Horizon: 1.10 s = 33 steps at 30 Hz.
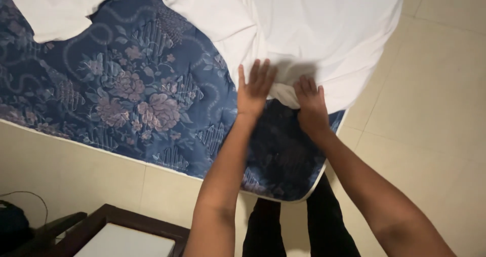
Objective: The person spreads a white sheet over a mattress with a blue floral pattern. They smooth out the fabric by hand, tucking the edges under the mattress to secure the sheet in place.
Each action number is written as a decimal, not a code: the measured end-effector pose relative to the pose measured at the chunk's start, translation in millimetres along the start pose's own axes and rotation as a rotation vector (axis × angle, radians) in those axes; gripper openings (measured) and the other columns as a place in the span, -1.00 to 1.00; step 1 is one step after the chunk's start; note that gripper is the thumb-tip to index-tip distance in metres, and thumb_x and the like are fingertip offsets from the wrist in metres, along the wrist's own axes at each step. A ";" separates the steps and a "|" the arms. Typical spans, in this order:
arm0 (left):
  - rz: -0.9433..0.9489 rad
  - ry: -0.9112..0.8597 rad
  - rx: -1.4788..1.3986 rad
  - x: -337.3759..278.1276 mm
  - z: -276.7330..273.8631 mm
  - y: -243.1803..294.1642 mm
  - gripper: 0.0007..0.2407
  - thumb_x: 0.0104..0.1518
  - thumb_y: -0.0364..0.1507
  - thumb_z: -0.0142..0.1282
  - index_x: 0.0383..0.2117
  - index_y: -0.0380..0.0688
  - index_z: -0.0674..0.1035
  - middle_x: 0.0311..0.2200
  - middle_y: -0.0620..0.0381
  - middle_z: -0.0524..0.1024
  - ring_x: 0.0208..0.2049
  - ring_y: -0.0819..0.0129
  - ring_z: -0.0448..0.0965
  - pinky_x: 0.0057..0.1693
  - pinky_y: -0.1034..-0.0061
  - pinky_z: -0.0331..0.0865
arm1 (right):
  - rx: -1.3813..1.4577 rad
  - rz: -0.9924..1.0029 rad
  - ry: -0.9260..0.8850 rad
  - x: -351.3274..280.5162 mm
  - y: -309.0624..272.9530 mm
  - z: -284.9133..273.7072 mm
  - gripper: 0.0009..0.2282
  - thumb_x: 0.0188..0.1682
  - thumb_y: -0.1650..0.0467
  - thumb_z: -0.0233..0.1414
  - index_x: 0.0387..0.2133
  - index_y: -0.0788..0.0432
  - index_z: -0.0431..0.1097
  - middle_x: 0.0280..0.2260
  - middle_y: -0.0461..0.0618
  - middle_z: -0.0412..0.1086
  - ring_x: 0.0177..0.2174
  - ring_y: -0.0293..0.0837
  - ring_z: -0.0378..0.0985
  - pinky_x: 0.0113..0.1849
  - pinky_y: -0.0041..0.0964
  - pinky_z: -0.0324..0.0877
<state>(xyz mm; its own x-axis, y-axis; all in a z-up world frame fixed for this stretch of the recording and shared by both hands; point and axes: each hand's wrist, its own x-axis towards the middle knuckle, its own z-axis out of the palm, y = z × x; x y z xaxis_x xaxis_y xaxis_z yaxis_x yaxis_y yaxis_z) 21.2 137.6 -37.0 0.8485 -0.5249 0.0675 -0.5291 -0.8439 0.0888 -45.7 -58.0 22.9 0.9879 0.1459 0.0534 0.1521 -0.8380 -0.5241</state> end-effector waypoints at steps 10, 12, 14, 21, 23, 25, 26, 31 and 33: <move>-0.066 0.012 -0.038 -70.4 3.0 5.8 -0.45 0.24 -0.50 -0.10 0.44 -0.03 0.19 0.47 -0.11 -0.02 0.48 -0.23 -0.03 0.39 -0.35 0.03 | -0.029 0.075 -0.109 -46.0 -17.8 -9.7 -0.36 -0.29 0.76 -0.11 0.19 0.33 0.26 0.31 0.31 0.12 0.31 0.34 0.07 0.21 0.41 0.07; -0.097 0.032 -0.017 -84.5 1.9 6.6 -0.47 0.26 -0.51 -0.11 0.43 -0.08 0.19 0.45 -0.23 -0.03 0.44 -0.35 -0.04 0.34 -0.38 0.04 | -0.043 0.054 -0.130 -49.4 -19.1 -5.8 -0.28 -0.35 0.75 -0.13 0.25 0.30 0.19 0.32 0.28 0.08 0.32 0.36 0.02 0.23 0.38 0.01; -0.150 -0.036 -0.055 -102.6 -12.3 11.0 -0.47 0.24 -0.50 -0.11 0.41 -0.08 0.21 0.44 -0.20 -0.01 0.43 -0.33 -0.03 0.34 -0.35 0.02 | -0.061 0.072 -0.155 -56.2 -27.1 -7.5 -0.30 -0.30 0.73 -0.11 0.27 0.29 0.16 0.33 0.29 0.05 0.32 0.35 0.00 0.23 0.39 -0.01; -0.180 -0.117 -0.060 -119.7 -38.2 14.9 -0.47 0.21 -0.47 -0.04 0.39 0.00 0.25 0.46 -0.06 0.03 0.48 0.05 0.02 0.46 -0.22 -0.13 | -0.177 0.146 -0.319 -61.3 -57.5 -28.8 -0.19 -0.35 0.50 0.11 0.34 0.15 0.06 0.36 0.36 -0.08 0.35 0.31 -0.08 0.21 0.46 -0.10; -0.133 -0.127 -0.011 -121.4 -46.2 7.8 -0.43 0.18 -0.49 -0.02 0.41 0.01 0.24 0.47 -0.04 0.01 0.49 0.09 0.00 0.47 -0.20 -0.14 | -0.130 0.107 -0.253 -65.2 -61.2 -20.3 -0.16 -0.34 0.44 0.16 0.36 0.14 0.04 0.37 0.36 -0.08 0.35 0.30 -0.08 0.22 0.48 -0.12; -0.081 -0.125 0.048 -115.2 -64.4 -3.3 -0.40 0.15 -0.51 0.00 0.42 0.03 0.23 0.48 -0.02 -0.01 0.50 0.14 -0.02 0.47 -0.18 -0.15 | -0.082 0.065 -0.171 -57.9 -68.9 -16.4 -0.14 -0.33 0.37 0.21 0.37 0.13 0.01 0.38 0.37 -0.09 0.36 0.30 -0.07 0.22 0.51 -0.13; -0.071 -0.187 0.020 -110.5 -78.4 -10.8 -0.37 0.10 -0.52 0.01 0.41 0.06 0.22 0.47 0.00 -0.02 0.49 0.14 -0.05 0.45 -0.19 -0.16 | -0.110 0.068 -0.261 -49.3 -75.4 -15.9 -0.11 -0.34 0.31 0.24 0.36 0.11 0.00 0.38 0.36 -0.11 0.35 0.31 -0.09 0.21 0.50 -0.13; -0.036 -0.275 0.006 -105.4 -105.3 -43.8 -0.30 0.06 -0.56 0.04 0.44 0.13 0.17 0.49 0.00 -0.07 0.50 0.05 -0.14 0.44 -0.20 -0.19 | -0.143 0.044 -0.325 -33.0 -98.2 -0.7 -0.08 -0.31 0.21 0.29 0.38 0.07 -0.03 0.38 0.36 -0.12 0.36 0.31 -0.09 0.22 0.47 -0.11; -0.099 -0.146 0.008 -94.4 -102.2 -58.1 -0.31 0.05 -0.56 0.06 0.39 0.34 0.18 0.47 0.05 -0.07 0.49 -0.02 -0.16 0.40 -0.28 -0.20 | -0.059 0.082 -0.304 -17.5 -107.9 -1.5 -0.05 -0.36 0.18 0.31 0.36 0.09 -0.04 0.36 0.39 -0.14 0.32 0.36 -0.12 0.17 0.51 -0.13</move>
<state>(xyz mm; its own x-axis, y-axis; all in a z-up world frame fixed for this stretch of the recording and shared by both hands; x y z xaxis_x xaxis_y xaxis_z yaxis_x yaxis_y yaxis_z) -29.2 247.5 53.0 0.8893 -0.4490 -0.0866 -0.4430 -0.8930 0.0796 -79.4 29.1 79.8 0.9435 0.2200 -0.2477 0.0831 -0.8809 -0.4659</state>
